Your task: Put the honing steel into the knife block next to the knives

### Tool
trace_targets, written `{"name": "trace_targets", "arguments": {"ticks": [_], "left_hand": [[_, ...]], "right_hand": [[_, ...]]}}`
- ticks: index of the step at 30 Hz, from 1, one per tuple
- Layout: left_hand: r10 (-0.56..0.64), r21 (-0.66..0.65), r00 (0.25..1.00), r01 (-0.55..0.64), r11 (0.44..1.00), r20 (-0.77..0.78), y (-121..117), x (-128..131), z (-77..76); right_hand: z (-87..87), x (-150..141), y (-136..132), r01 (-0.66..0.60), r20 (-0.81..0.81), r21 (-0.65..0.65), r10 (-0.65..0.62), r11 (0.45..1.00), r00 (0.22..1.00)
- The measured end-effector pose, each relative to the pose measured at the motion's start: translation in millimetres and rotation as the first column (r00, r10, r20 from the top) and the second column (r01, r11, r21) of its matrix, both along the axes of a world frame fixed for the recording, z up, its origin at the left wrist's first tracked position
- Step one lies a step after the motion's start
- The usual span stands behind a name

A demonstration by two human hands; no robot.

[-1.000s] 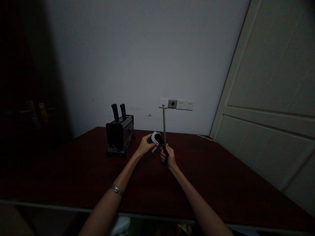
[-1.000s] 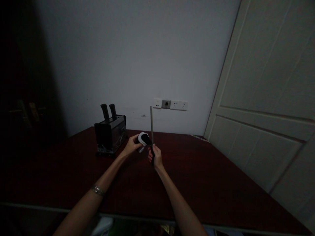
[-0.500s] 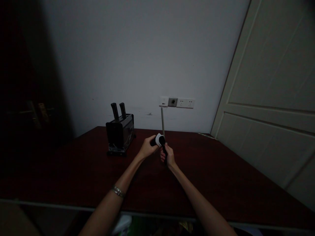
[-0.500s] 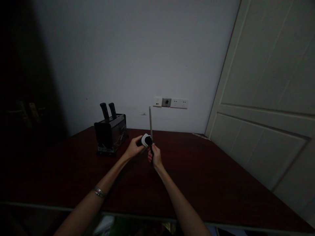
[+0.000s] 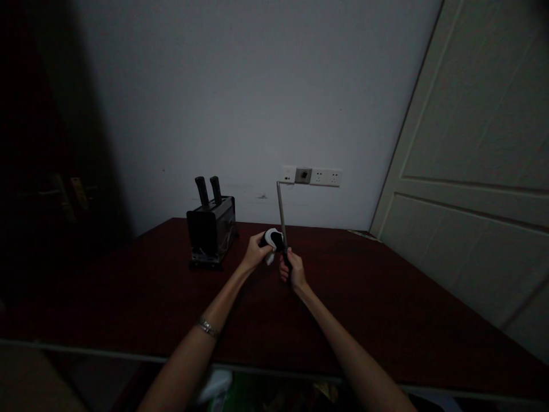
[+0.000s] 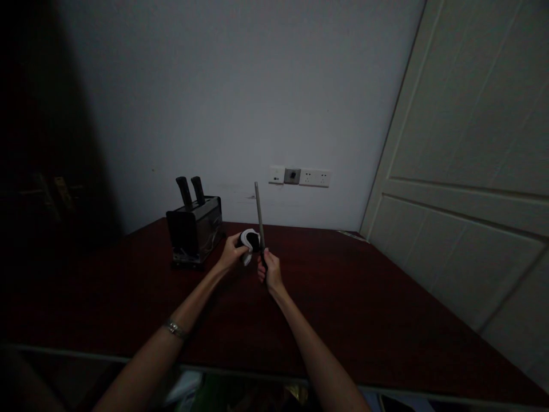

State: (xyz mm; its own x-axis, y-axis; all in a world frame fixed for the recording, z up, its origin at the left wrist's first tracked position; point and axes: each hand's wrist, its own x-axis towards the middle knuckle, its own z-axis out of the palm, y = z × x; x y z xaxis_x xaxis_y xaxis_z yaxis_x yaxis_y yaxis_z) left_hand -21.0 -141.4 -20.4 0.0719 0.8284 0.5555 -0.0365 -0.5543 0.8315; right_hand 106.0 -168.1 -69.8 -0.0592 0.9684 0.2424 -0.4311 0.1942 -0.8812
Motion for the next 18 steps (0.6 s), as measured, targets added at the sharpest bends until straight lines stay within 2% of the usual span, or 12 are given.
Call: {"name": "trace_targets", "arguments": {"ticks": [4,11,18], "left_hand": [[0.07,-0.009,0.988,-0.07,0.998,0.135,0.3,-1.0,-0.8],[0.009,0.118,0.994,0.004,0.993,-0.112,-3.5,0.8,-0.3],[-0.044,0.014,0.999,0.044,0.999,-0.02,-8.3,0.9,6.5]], "right_hand": [[2.1,-1.3,-2.1,0.0,0.005,-0.001,0.0,1.0,1.0],[3.4,-2.3,-3.7,0.034,0.024,0.004,-0.034,0.999,0.999],[0.3,-1.6,0.1,0.06,0.002,-0.019,-0.06,0.998,0.998]]}}
